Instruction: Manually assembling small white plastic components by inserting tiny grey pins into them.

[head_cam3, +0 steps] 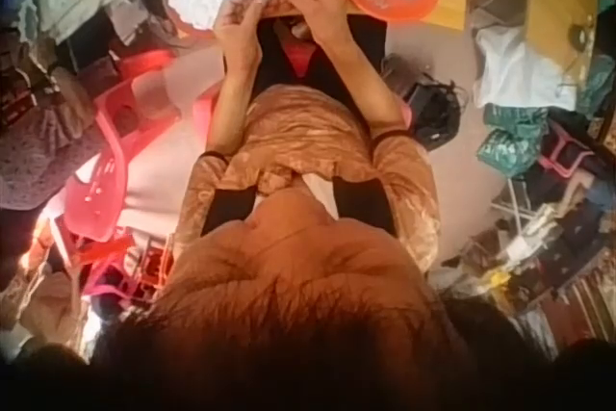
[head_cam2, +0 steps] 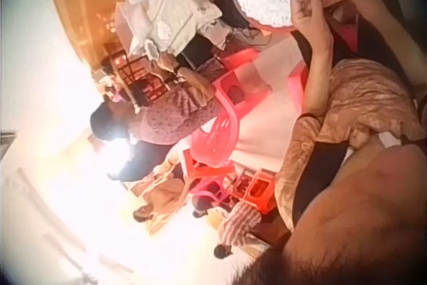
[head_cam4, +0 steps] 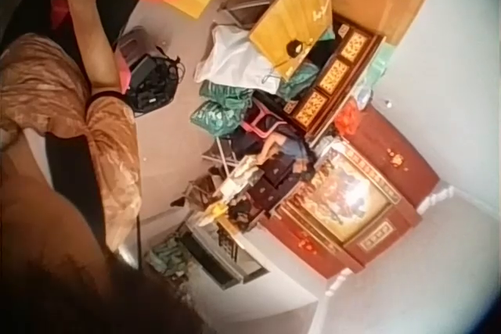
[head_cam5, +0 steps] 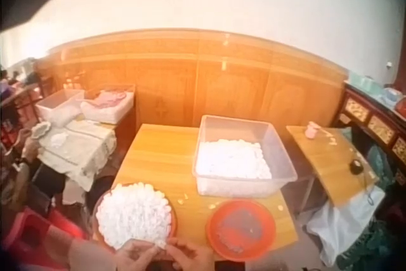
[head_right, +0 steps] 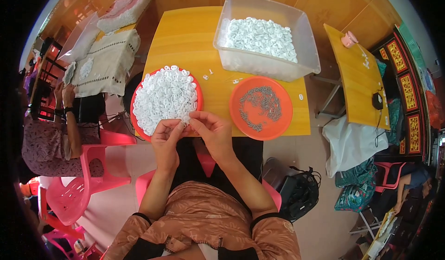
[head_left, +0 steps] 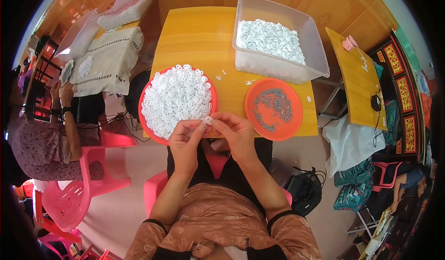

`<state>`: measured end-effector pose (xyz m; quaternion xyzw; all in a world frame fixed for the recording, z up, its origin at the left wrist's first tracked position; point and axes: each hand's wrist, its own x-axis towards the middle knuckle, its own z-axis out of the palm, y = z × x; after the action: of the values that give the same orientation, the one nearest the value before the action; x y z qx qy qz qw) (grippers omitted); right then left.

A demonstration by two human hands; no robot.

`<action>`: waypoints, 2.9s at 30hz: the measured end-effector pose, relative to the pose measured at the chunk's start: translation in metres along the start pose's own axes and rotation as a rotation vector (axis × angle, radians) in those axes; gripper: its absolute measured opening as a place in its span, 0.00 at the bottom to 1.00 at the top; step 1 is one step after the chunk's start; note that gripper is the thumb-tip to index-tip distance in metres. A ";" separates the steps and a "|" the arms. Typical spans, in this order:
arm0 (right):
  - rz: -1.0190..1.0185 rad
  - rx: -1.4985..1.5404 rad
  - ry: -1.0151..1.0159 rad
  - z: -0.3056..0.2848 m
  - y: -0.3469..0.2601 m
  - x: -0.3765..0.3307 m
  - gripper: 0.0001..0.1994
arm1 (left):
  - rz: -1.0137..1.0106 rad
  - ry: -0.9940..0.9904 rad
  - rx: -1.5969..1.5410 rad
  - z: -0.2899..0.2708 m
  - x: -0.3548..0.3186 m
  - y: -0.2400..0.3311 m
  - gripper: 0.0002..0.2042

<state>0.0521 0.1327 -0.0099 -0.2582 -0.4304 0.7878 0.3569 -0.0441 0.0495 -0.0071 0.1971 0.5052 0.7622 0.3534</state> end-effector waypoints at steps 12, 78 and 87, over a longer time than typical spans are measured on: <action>0.000 -0.148 -0.011 0.008 -0.012 -0.010 0.08 | 0.108 0.035 0.024 0.000 -0.007 -0.004 0.05; -0.649 -1.055 -0.078 0.001 0.020 -0.009 0.10 | -0.116 -0.154 -0.254 0.015 -0.008 -0.017 0.18; -0.298 -0.713 -0.097 0.009 -0.006 -0.012 0.09 | -0.098 -0.103 -0.191 0.013 -0.008 -0.020 0.16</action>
<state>0.0548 0.1214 0.0005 -0.2635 -0.7263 0.5396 0.3344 -0.0235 0.0570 -0.0192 0.1763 0.4204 0.7776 0.4331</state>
